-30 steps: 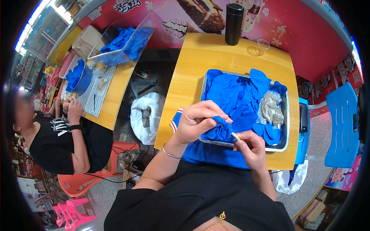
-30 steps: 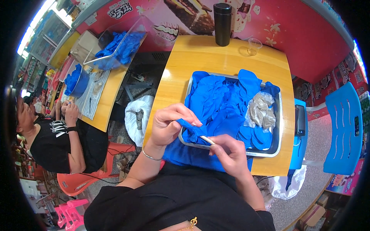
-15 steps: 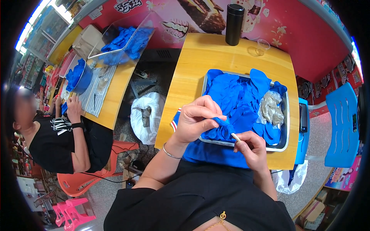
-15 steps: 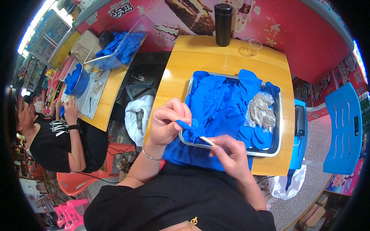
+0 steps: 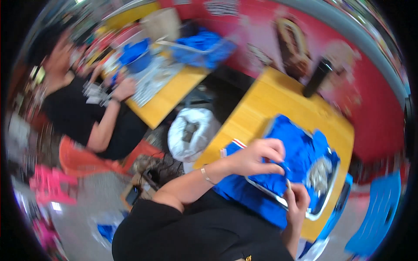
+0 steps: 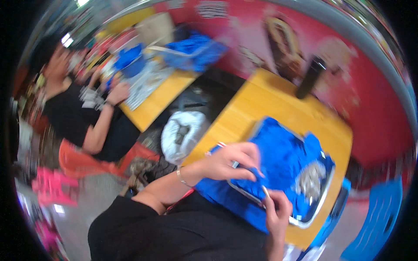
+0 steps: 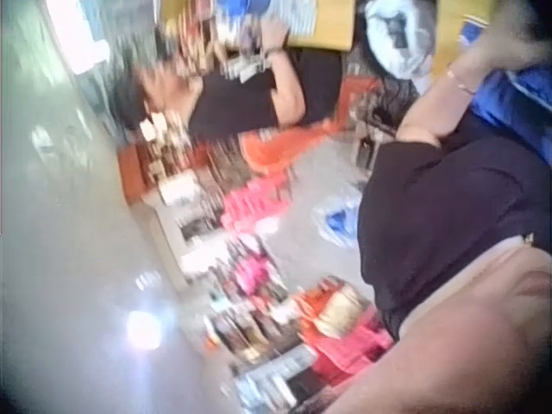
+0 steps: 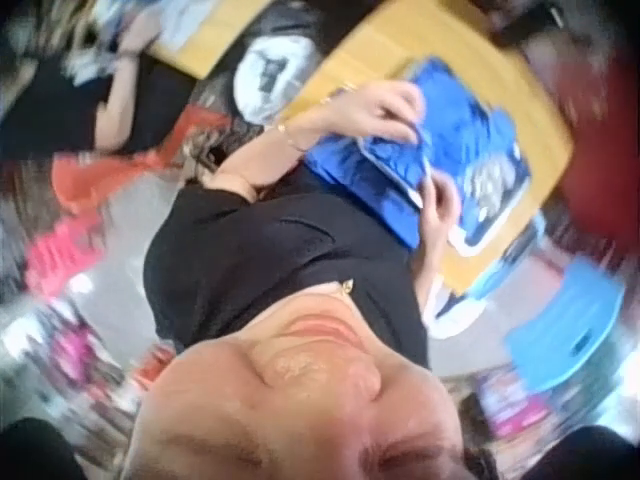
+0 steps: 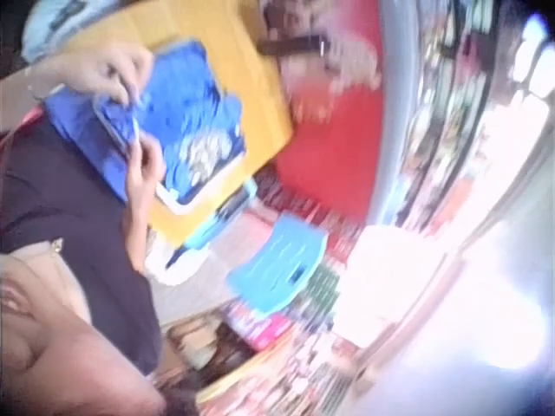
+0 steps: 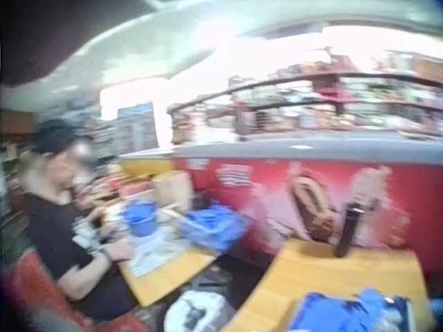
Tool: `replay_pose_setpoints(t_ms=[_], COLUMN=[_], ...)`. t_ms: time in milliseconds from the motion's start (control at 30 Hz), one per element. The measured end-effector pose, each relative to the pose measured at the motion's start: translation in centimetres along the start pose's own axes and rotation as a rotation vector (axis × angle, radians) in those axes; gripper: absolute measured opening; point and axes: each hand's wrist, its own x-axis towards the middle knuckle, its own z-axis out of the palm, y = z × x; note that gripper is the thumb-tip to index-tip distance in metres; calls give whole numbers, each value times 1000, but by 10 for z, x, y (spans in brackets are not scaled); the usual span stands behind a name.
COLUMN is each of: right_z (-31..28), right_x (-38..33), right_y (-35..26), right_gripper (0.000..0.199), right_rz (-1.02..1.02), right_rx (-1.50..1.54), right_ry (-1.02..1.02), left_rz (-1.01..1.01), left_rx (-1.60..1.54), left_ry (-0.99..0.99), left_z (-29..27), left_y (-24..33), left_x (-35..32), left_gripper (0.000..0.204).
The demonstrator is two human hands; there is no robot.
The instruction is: Assembling blue fabric components using a wooden stick on a workshop table.
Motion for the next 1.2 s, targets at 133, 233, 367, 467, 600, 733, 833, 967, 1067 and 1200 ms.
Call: replay_pose_setpoints(t_ms=[133,233,367,467,600,733,833,967,1067,1200], right_z=[-6,-4,-9,-8,-5,-13,-11,-16,-13,-12], right_x=[-12,-10,-10,-7,-4,-9,-13,-22,-14,-1], right_y=[2,2,0,-7,-8,3,3,4,5,-6], right_gripper=[8,14,14,15,15,17,18,22,8,7], right_rz=[-30,-74,-73,15,-22,-63,-93,-21,-98,-50], right_rx=[-119,-179,-164,-118,-71,-70,-70,-37,-138,-66], right_ry=[74,75,67,67,100,83,176,221,312,234], left_rz=[175,-93,71,-1,-213,-104,-63,-27,-1,26], left_rx=[141,-115,-145,-260,-418,-366,-386,-377,-303,-192], left_ry=[9,46,106,114,36,102,106,166,163,174], left_z=[0,1,8,10,5,13,17,25,21,12], left_y=[21,34,19,23,32,29,32,32,32,21], left_x=[8,3,7,12,11,11,13,20,30,33], left_gripper=[19,15,16,17,18,15,12,10,9,13])
